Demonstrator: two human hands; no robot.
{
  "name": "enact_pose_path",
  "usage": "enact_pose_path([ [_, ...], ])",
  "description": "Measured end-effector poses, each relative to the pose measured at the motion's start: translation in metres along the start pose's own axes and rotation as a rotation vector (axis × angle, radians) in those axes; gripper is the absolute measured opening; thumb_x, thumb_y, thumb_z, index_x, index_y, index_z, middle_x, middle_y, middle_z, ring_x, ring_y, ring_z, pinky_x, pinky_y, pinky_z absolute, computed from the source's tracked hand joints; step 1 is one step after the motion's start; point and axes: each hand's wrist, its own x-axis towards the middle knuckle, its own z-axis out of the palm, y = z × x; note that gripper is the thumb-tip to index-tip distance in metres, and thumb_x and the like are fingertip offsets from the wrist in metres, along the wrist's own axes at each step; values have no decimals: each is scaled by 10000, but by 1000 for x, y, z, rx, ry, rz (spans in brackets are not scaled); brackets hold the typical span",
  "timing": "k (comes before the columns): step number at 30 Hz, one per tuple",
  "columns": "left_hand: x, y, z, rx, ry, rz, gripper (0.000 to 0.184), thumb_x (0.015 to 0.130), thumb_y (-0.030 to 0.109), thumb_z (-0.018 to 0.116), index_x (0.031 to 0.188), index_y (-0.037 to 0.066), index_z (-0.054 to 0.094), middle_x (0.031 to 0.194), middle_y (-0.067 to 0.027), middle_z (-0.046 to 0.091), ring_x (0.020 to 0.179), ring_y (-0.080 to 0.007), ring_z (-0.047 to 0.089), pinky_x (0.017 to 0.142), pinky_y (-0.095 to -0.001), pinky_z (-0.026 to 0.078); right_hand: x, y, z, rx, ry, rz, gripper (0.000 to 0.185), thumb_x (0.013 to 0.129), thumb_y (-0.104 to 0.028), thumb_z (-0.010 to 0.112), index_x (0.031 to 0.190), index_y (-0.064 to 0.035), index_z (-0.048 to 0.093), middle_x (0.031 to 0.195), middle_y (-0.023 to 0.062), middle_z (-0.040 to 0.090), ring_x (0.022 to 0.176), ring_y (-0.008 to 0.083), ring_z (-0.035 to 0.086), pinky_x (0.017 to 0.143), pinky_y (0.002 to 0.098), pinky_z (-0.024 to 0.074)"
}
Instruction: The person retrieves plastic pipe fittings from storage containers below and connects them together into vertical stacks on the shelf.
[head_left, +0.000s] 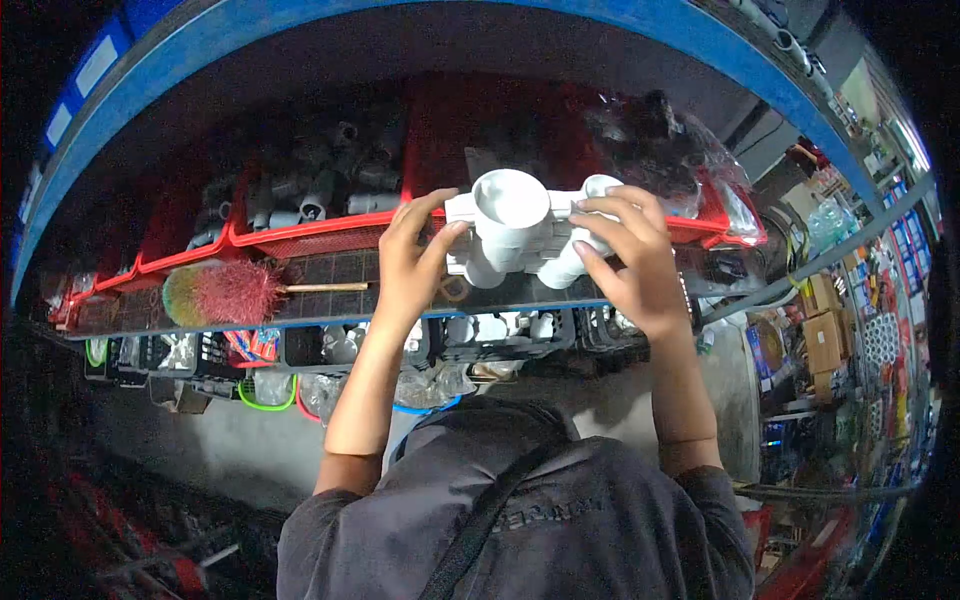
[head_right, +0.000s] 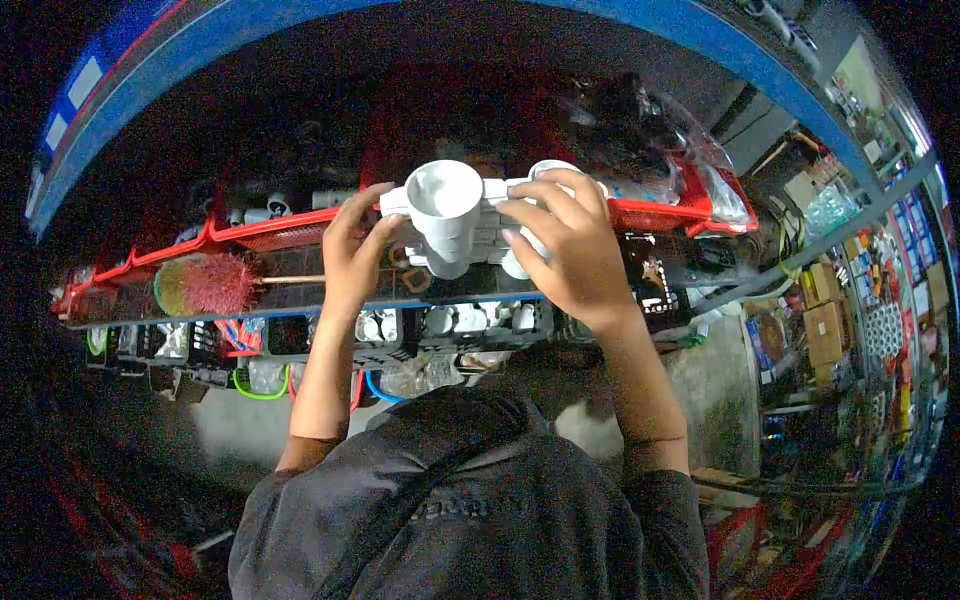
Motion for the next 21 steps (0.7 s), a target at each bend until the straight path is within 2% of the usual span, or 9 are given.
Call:
enact_pose_path([
  [2,-1,-4,0,-169,-31,-98,292,705,99,617,975,2,560,853,-95,572,724,-150,500,681,-246,401,2,2,11,17,8,-32,225,649,-106,613,871,-75,589,946,46,545,973,246,448,856,376,335],
  [3,-1,-10,-3,-129,-80,-45,321,748,61,590,1055,-5,524,943,-55,544,765,-88,488,697,-212,397,4,4,16,29,20,-58,226,650,-102,612,873,-72,588,948,48,545,974,244,448,865,378,329],
  [5,-1,-17,-2,-153,-90,-63,317,748,58,590,1052,-1,526,939,-55,543,764,-84,486,695,-210,398,8,2,23,42,21,-66,210,655,-105,614,858,-62,583,943,50,545,966,246,451,884,391,317],
  [7,-1,-19,-3,-179,-102,-80,313,747,54,589,1050,3,529,934,-55,541,763,-80,485,693,-207,398,10,1,26,20,22,-69,207,623,-58,638,823,-38,589,935,67,557,964,261,463,867,379,345],
  [9,0,-19,-3,-168,-146,-127,317,737,50,598,1044,7,534,923,-55,536,769,-75,484,695,-207,399,10,2,28,20,9,-72,198,645,-83,625,834,-47,579,936,63,550,965,256,458,885,395,326],
  [10,0,-17,-3,-106,-117,-106,333,677,110,653,992,35,576,871,-90,575,732,-156,477,681,-256,395,10,3,29,17,-1,-77,190,667,-109,612,845,-57,569,937,58,543,966,251,454,902,412,306],
  [11,0,-17,-3,-105,-116,-107,333,677,110,653,992,35,576,871,-90,575,732,-156,477,681,-256,395,11,2,29,18,-1,-78,190,667,-109,612,845,-57,569,937,58,543,966,251,454,902,412,306],
  [13,0,-18,-2,-49,-74,28,342,674,118,656,997,36,576,892,-104,575,809,-192,502,738,-282,396,12,0,26,43,48,-62,206,663,-111,615,857,-61,568,934,60,544,968,250,457,898,412,311],
  [21,0,-15,-1,3,-60,25,391,666,140,668,1026,32,560,934,-122,565,892,-233,505,797,-316,385,12,-4,18,38,76,-22,227,654,-104,621,871,-64,572,946,63,545,964,253,464,877,394,332],
])
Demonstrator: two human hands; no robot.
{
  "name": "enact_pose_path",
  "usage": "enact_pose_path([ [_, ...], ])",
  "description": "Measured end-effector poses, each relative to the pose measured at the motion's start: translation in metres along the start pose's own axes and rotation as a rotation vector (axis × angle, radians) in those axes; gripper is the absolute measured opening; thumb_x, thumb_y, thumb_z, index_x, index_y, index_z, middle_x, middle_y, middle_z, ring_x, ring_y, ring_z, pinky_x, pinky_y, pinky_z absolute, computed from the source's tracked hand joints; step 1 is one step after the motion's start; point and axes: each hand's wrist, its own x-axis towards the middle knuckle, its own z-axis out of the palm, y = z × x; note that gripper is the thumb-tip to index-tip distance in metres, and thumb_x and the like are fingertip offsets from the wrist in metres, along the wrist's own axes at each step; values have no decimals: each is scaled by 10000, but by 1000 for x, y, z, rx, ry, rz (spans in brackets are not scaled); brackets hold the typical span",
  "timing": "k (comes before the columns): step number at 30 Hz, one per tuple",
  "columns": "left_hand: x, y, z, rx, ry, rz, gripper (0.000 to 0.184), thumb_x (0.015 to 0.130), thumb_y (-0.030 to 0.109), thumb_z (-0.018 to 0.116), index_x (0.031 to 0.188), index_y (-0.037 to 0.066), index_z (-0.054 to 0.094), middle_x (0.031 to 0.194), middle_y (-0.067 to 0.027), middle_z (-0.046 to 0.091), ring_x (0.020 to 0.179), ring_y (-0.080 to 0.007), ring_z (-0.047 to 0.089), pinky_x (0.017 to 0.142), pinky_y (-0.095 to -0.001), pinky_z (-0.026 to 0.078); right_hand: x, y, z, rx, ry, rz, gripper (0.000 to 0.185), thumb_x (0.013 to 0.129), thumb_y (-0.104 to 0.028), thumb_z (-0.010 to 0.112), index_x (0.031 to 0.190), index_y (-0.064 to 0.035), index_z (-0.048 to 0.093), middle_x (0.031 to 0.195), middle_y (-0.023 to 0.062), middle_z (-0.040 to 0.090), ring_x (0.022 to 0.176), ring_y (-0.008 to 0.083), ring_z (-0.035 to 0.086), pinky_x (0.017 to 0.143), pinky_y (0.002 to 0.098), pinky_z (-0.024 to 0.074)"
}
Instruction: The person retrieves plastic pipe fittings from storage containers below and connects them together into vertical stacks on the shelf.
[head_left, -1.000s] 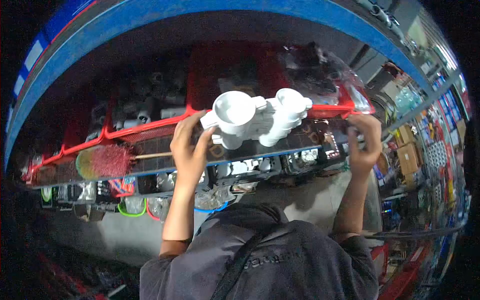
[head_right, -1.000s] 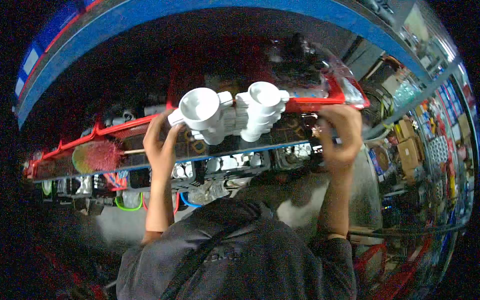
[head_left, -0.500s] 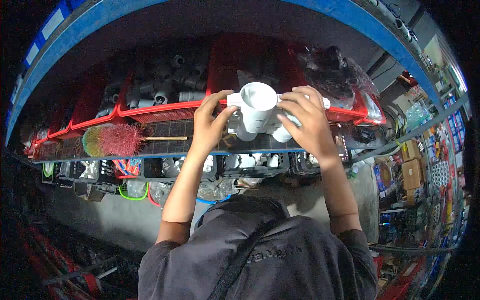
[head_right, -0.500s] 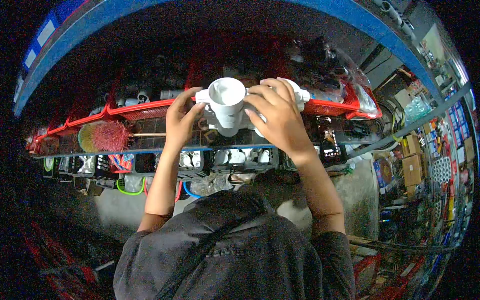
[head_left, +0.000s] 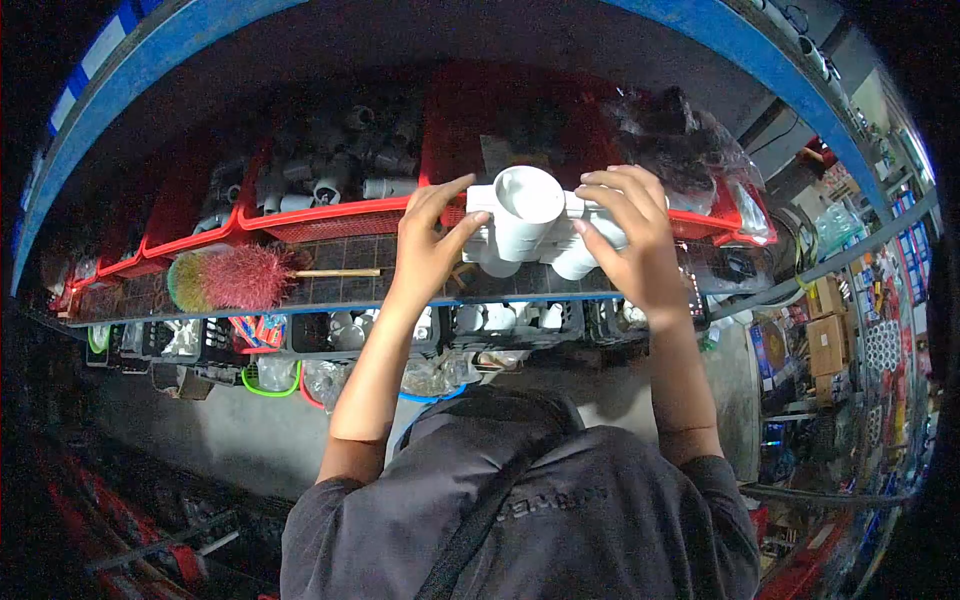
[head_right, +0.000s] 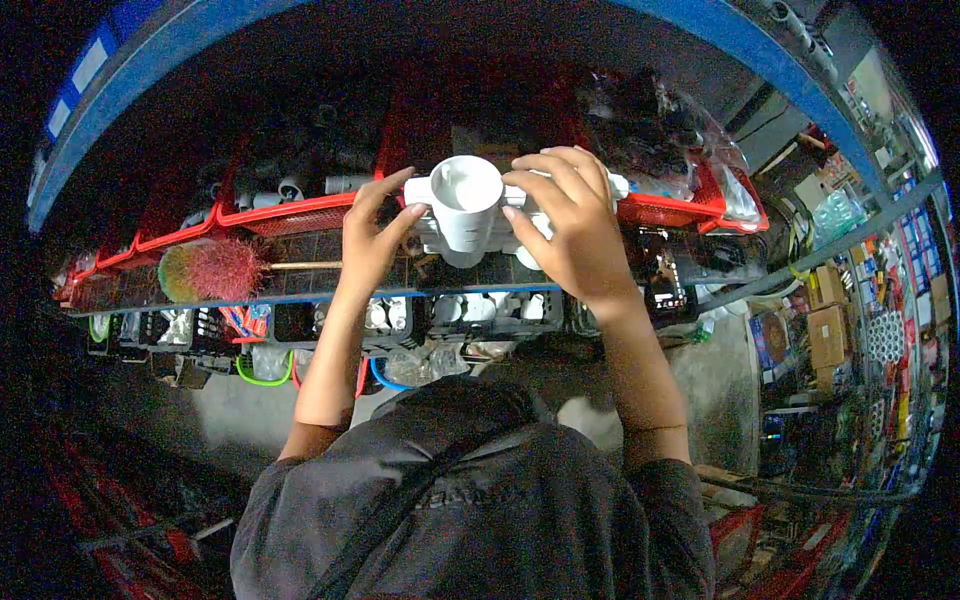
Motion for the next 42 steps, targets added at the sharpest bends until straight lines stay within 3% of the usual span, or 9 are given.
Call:
enact_pose_path([
  [4,-1,-4,-1,24,34,36,409,675,139,663,1047,30,535,1024,-132,536,988,-250,473,860,-327,351,3,-3,-8,69,65,34,285,629,-64,631,906,-53,564,993,90,530,963,272,467,839,363,366],
  [6,-6,0,-3,-7,203,62,414,692,112,644,1071,19,502,1072,-131,500,1016,-233,453,883,-320,332,3,-1,-9,206,215,-27,431,608,-78,653,1016,-73,516,1028,119,515,993,279,459,841,370,364],
  [7,-18,2,-8,-88,253,-32,419,743,60,587,1133,18,438,1125,-91,471,1008,-179,459,884,-302,346,4,-5,-14,251,293,-21,466,613,-100,661,1047,-81,495,1049,139,502,1001,287,456,857,371,357],
  [9,-30,22,-22,-136,420,169,374,745,-24,504,1109,-14,419,1128,-138,462,1052,-216,435,935,-332,305,7,-16,-24,511,481,-10,487,646,-192,666,1083,-96,473,1105,185,464,988,305,467,893,409,346],
  [12,-26,74,-65,-155,449,495,477,701,167,558,1135,43,404,1128,-188,421,1028,-284,427,823,-376,373,9,-30,-41,786,619,-170,467,650,-197,660,1069,-94,479,1086,182,471,972,303,472,878,407,352],
  [13,-28,103,-71,-134,548,416,519,705,240,564,1170,81,396,1161,-201,395,1017,-291,425,770,-377,393,11,-33,-46,809,620,-216,461,652,-199,658,1064,-94,481,1080,180,473,966,302,474,873,406,353],
  [15,-3,142,-76,-375,757,537,654,635,213,581,1222,52,340,1230,-233,320,1112,-345,330,856,-464,310,17,-37,-54,835,619,-285,447,655,-202,654,1054,-92,485,1067,178,478,955,300,477,863,405,357],
  [21,13,153,-79,-592,577,654,607,640,218,570,1182,40,365,1193,-225,348,1082,-334,351,844,-451,318,19,-47,-72,877,623,-394,409,664,-212,643,1026,-89,498,1028,171,491,922,295,488,834,402,368],
  [42,22,153,-101,-622,507,713,463,656,234,534,1044,-4,452,1066,-196,448,974,-295,423,800,-408,348,25,-53,-71,876,623,-494,294,695,-249,602,925,-76,542,893,145,539,807,277,524,731,390,408],
])
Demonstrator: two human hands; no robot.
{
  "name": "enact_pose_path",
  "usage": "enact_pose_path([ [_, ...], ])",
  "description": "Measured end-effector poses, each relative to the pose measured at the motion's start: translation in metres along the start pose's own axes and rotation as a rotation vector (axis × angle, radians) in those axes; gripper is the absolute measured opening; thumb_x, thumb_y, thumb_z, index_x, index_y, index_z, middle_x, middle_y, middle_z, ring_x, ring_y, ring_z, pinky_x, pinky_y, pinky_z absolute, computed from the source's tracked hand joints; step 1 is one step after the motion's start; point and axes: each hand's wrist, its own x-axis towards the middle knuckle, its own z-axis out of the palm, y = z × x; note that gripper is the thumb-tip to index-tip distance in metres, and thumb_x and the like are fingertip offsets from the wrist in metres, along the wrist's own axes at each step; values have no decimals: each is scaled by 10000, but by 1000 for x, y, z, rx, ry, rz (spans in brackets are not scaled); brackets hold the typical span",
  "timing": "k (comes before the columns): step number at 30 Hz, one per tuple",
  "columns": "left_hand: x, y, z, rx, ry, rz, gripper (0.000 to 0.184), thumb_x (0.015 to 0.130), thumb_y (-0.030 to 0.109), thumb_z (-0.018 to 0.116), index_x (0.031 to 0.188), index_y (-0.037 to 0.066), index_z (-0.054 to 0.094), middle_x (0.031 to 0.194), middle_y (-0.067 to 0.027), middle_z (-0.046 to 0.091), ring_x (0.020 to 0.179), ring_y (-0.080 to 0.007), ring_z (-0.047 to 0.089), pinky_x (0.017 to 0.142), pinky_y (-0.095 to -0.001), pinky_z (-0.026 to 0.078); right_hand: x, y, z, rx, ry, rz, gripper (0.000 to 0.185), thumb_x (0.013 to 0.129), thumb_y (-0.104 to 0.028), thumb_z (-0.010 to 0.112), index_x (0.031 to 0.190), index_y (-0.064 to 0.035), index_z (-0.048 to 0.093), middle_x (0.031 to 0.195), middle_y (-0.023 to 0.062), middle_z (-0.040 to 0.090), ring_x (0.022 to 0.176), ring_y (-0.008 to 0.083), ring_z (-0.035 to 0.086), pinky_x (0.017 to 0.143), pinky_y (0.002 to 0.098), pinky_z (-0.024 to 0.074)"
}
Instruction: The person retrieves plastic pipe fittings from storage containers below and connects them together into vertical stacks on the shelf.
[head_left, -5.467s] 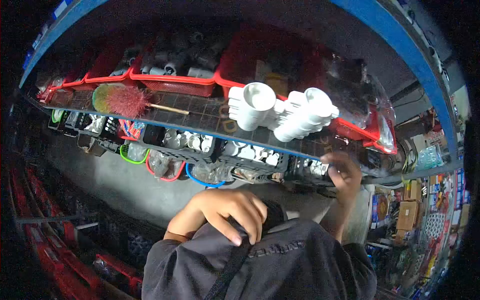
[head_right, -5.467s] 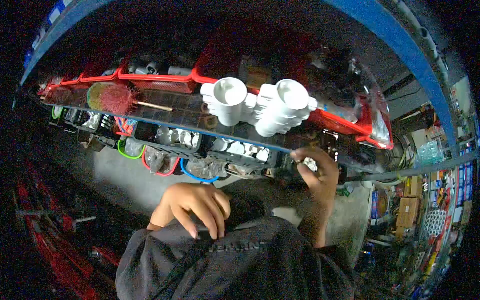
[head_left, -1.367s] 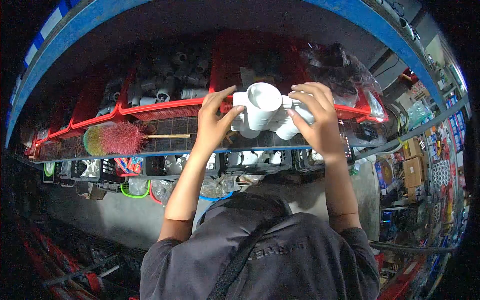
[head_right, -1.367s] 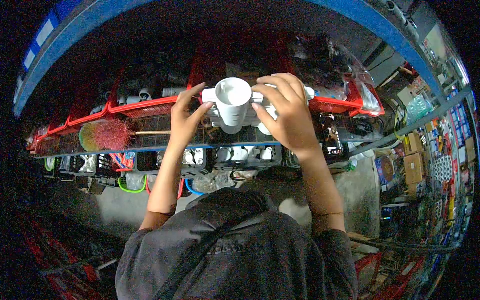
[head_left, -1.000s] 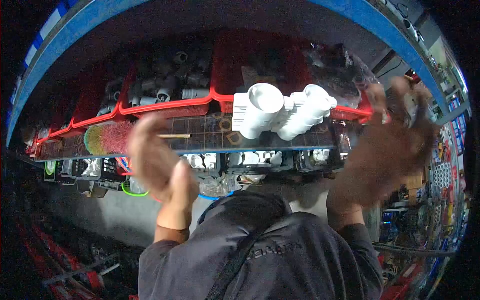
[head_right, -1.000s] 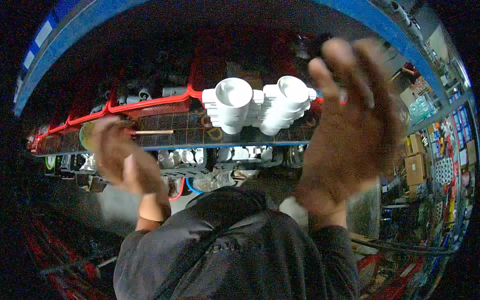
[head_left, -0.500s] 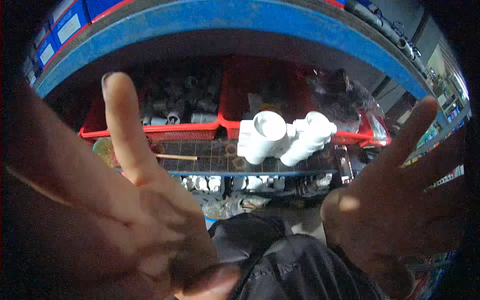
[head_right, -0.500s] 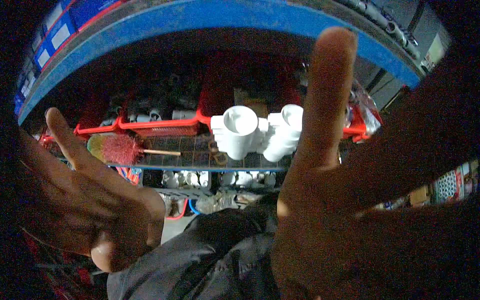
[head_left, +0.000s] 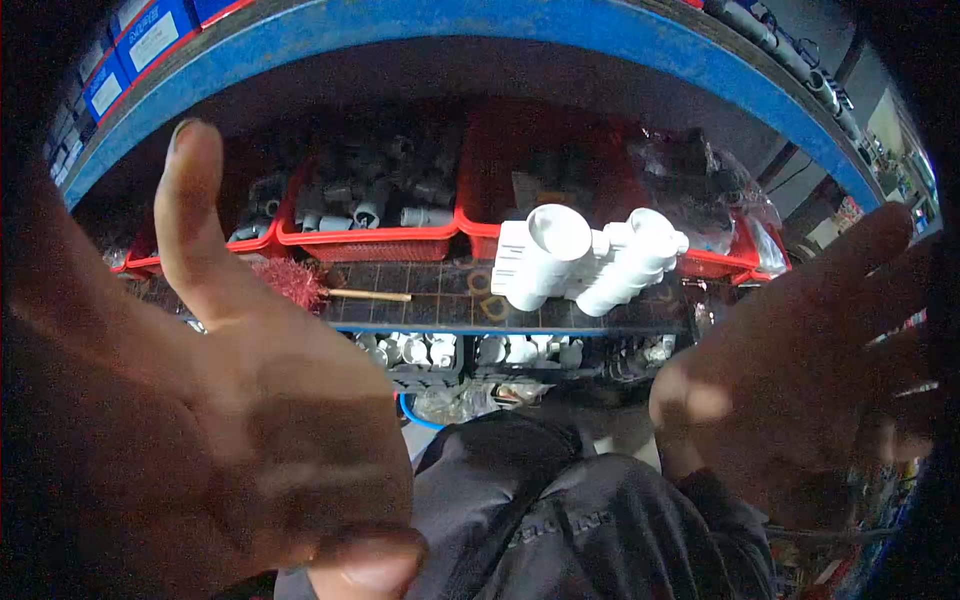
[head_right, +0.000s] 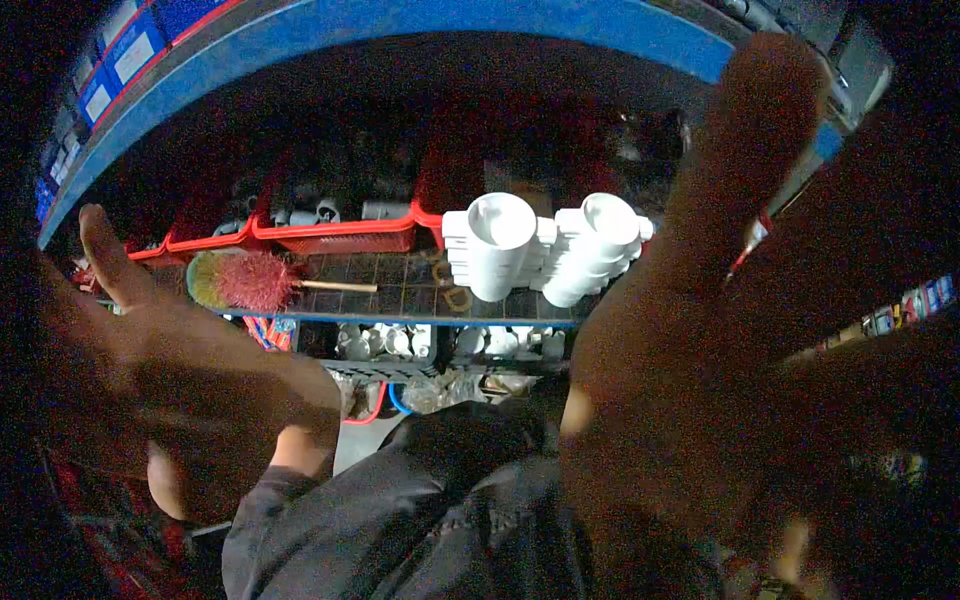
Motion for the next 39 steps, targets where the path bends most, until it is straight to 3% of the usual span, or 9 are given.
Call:
enact_pose_path([
  [16,-1,13,-19,165,-56,4,392,668,246,507,939,-37,519,968,-174,524,892,-266,478,767,-376,371,-11,12,32,119,-127,54,247,719,-277,570,849,-67,575,791,126,575,720,263,552,653,381,438],
  [20,-20,16,-45,312,-86,-94,383,671,249,500,912,-46,536,944,-169,542,871,-258,492,759,-368,377,-24,12,45,204,-257,104,244,726,-284,562,830,-64,584,765,121,584,698,259,558,634,379,445],
  [23,-60,20,-68,351,-196,-349,378,673,251,495,893,-52,548,926,-165,557,856,-253,502,752,-361,381,-42,10,46,291,-450,300,244,730,-289,557,816,-62,590,746,118,591,681,256,564,619,377,451],
  [26,-106,34,-69,-146,-466,-805,297,785,276,501,756,-2,599,768,-111,582,731,-256,526,685,-364,381,-87,7,36,566,-709,945,132,664,-84,620,766,-4,594,711,119,581,642,241,564,584,308,438],
  [28,-130,33,-50,-605,-747,-901,250,818,222,485,766,-3,581,791,-148,557,755,-309,514,695,-402,377,-133,15,22,587,-1158,1106,173,653,-51,626,807,17,588,731,125,579,679,251,559,613,300,433],
  [29,-144,31,-34,-785,-820,-889,246,835,221,477,771,-1,561,792,-144,534,767,-315,490,686,-406,367,-162,9,14,565,-1184,1103,185,655,-48,617,824,17,582,754,142,579,686,263,558,630,310,433],
  [30,-158,32,-21,-863,-874,-868,266,836,233,473,727,1,545,748,-133,518,735,-308,481,661,-408,359,-190,3,0,669,-1291,1319,217,665,-91,610,845,25,574,815,151,586,738,264,568,659,322,432],
  [32,-174,33,-2,-945,-880,-901,273,831,230,481,692,1,533,715,-126,509,699,-300,476,644,-402,347,-197,0,-8,833,-1492,1296,272,678,-128,591,894,33,553,876,165,584,802,254,572,696,321,431],
  [39,-210,17,66,-974,-932,-752,348,851,202,433,587,-23,465,582,-138,459,576,-313,411,580,-388,303,-219,-33,-87,942,-1370,1372,324,717,-188,581,938,44,535,906,143,580,844,222,555,740,311,418],
])
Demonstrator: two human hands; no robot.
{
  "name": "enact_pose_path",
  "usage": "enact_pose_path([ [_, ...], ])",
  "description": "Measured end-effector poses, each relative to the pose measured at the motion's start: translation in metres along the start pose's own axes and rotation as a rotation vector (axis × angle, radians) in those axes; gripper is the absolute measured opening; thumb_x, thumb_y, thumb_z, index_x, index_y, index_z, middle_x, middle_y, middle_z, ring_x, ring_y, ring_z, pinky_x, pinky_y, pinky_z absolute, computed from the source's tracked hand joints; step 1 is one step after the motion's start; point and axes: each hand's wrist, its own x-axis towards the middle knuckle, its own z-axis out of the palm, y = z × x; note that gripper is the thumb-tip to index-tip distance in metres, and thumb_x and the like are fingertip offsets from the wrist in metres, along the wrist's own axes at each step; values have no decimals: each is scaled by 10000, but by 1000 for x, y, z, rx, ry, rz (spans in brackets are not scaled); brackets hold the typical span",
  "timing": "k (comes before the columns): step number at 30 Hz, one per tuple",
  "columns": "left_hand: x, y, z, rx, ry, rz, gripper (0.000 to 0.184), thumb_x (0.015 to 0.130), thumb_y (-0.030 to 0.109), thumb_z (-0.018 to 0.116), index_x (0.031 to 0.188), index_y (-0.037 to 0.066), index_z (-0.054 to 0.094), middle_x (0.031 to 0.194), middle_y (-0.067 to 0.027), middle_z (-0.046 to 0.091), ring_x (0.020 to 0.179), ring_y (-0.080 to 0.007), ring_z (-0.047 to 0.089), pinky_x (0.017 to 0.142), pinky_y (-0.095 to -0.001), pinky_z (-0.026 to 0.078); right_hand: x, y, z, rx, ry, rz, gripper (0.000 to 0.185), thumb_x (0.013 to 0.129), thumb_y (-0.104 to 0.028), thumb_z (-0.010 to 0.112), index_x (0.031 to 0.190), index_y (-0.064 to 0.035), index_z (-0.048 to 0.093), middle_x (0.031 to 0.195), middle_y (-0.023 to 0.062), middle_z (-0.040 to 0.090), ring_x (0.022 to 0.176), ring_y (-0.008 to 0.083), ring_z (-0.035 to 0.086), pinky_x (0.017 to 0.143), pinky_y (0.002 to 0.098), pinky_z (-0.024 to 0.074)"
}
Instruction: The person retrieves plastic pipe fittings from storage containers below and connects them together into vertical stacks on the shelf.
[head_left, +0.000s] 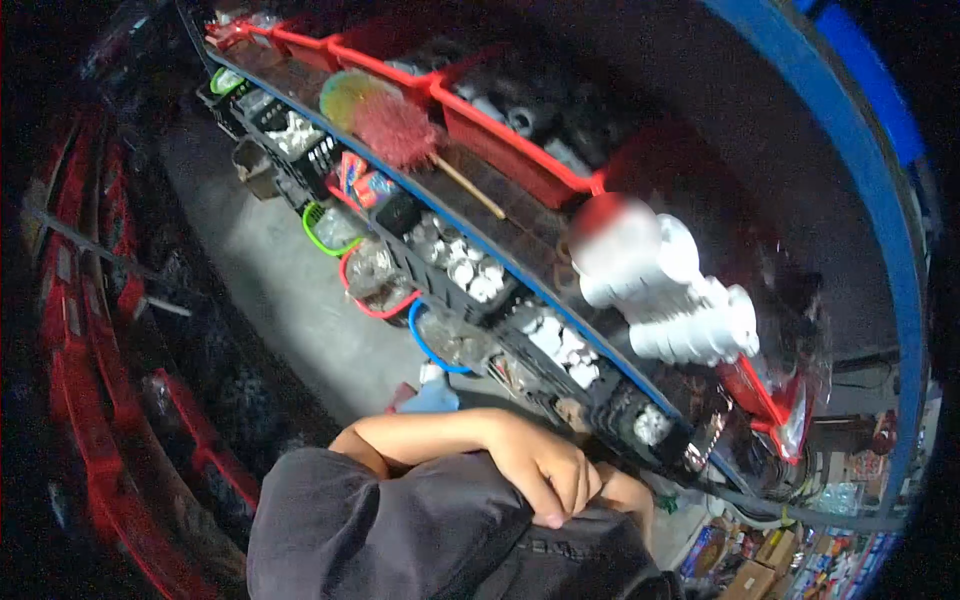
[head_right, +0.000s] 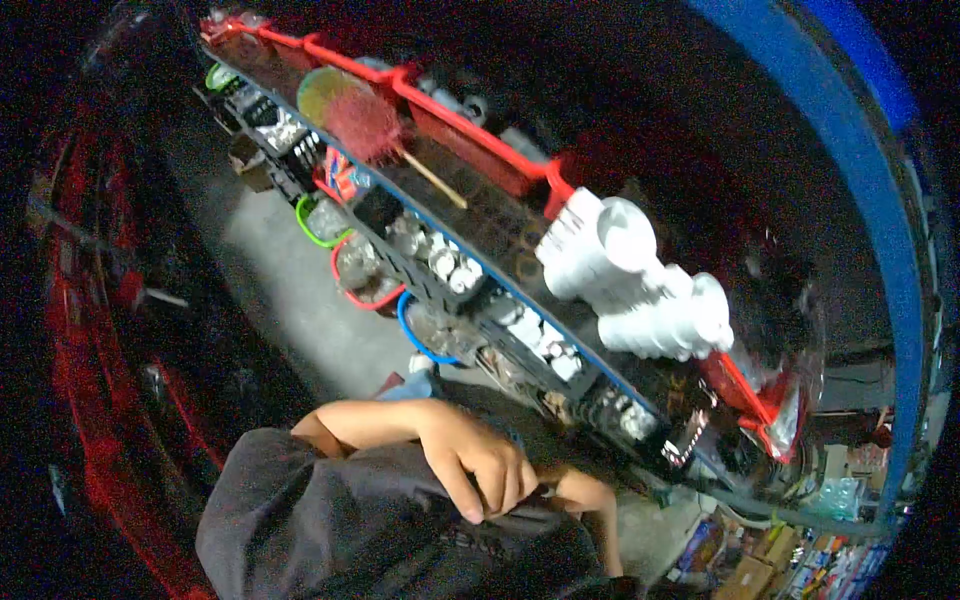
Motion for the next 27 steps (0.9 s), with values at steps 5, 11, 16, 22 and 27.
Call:
enact_pose_path([
  [5,13,-42,22,-141,76,35,413,876,210,364,526,10,456,522,-101,456,485,-281,388,515,-364,289,-71,39,30,167,101,-3,365,745,-232,574,969,52,522,928,128,577,875,198,543,772,304,408],
  [11,27,-78,38,-281,233,-66,452,868,324,374,663,-32,565,689,-132,567,636,-267,521,645,-355,377,-130,73,53,525,315,299,286,742,-155,605,961,18,539,846,59,561,791,111,521,720,248,405],
  [16,-26,-146,43,-660,871,-472,416,845,339,423,760,-33,585,742,-120,592,686,-181,546,614,-271,412,-91,87,34,581,1020,68,88,786,-82,507,789,6,511,643,14,495,565,88,443,533,213,347],
  [22,-137,-268,29,598,1313,-1076,375,771,353,498,913,17,584,774,-154,595,734,-263,568,706,-354,432,-35,196,-3,405,1233,47,33,764,-62,539,789,-41,534,611,4,499,506,52,449,441,168,320],
  [27,-163,-268,-53,1308,767,-1108,287,666,209,581,877,21,529,820,-137,533,825,-307,505,676,-400,437,18,269,-49,-289,1287,149,177,757,-107,547,888,9,525,938,144,492,799,294,498,721,363,401],
])
